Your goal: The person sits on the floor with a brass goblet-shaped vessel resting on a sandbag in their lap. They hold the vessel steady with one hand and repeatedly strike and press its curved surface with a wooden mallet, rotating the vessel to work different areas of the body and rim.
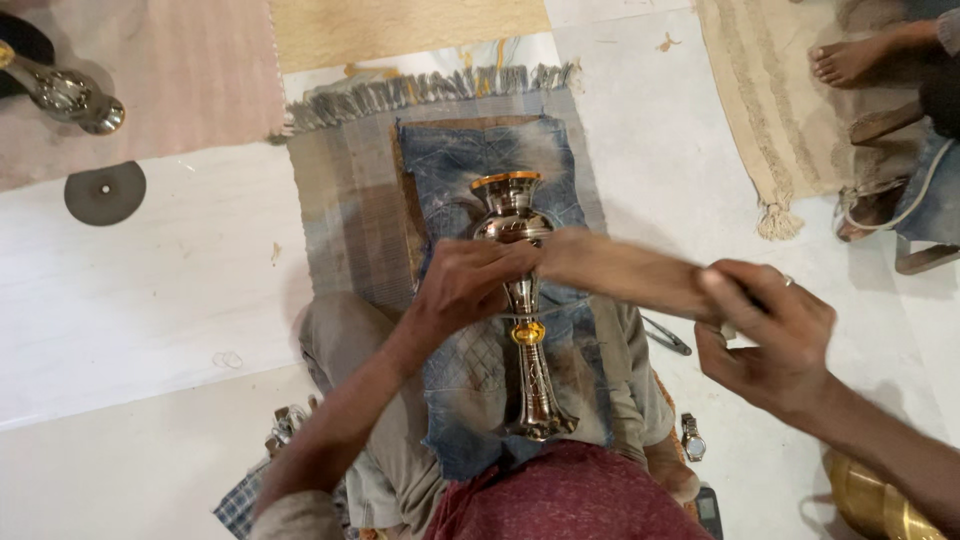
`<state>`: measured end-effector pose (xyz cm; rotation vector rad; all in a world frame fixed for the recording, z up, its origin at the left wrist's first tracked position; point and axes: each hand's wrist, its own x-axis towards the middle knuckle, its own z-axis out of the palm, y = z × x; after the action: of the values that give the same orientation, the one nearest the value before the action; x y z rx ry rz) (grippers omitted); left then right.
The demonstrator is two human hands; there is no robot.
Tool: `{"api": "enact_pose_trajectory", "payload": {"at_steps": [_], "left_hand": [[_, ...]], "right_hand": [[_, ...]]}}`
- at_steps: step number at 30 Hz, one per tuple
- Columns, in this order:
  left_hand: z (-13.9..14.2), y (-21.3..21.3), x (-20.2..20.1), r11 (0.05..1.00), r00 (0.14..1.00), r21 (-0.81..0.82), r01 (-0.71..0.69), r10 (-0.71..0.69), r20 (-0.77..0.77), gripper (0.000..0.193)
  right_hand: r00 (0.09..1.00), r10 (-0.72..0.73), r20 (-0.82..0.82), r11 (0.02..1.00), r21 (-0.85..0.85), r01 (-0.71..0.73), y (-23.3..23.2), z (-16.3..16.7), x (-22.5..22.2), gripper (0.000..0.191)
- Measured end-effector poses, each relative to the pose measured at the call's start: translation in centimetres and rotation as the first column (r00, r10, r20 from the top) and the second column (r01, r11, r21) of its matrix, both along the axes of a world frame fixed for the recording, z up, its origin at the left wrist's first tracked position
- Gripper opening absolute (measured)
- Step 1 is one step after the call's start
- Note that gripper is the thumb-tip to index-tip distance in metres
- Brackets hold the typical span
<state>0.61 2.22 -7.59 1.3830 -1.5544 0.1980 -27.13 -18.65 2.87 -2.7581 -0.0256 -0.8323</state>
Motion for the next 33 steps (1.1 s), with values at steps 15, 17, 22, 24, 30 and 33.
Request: {"api": "enact_pose_trajectory", "payload": {"at_steps": [15,17,22,24,30,33], "left_hand": [[-2.6,1.6,-3.5,0.738,0.426,-0.305,-0.602,-0.025,-0.904,0.021],[-3.6,2.6,-5.3,0.741,0.266,-0.287,-0.607,-0.151,-0.952,0.026],[-4.9,6.6,-8.7,0.81,0.122,-0.126,-0.573,-0.067,-0.99,0.03],[-5.0,8.3,-9.6,0.798,0.1,-0.121,-0.59,-0.077,-0.992,0.032],[-3.7,10.6,-11.0,0.813,-0.023,0.048,-0.58,0.043,-0.999,0.036],[-2.3,9.4,-11.2,0.844,0.038,0.039,-0.534,0.07,-0.997,0.036]], "right_hand": [[0.963,0.044,-0.266,0.983,0.184,0.005,16.4,-7.4,-3.1,0.047],[0.963,-0.026,-0.268,0.986,-0.168,-0.02,17.5,-6.3,-2.0,0.028],[0.935,0.038,-0.353,0.978,-0.18,-0.108,16.8,-6.4,0.2,0.012],[0.945,0.071,-0.319,0.997,-0.009,-0.077,15.9,-7.2,-0.4,0.018],[0.963,0.054,-0.263,0.627,0.759,0.173,14.0,-10.4,-2.7,0.021],[0.956,0.012,-0.292,0.506,0.827,0.246,14.6,-11.6,-3.2,0.014]]}}
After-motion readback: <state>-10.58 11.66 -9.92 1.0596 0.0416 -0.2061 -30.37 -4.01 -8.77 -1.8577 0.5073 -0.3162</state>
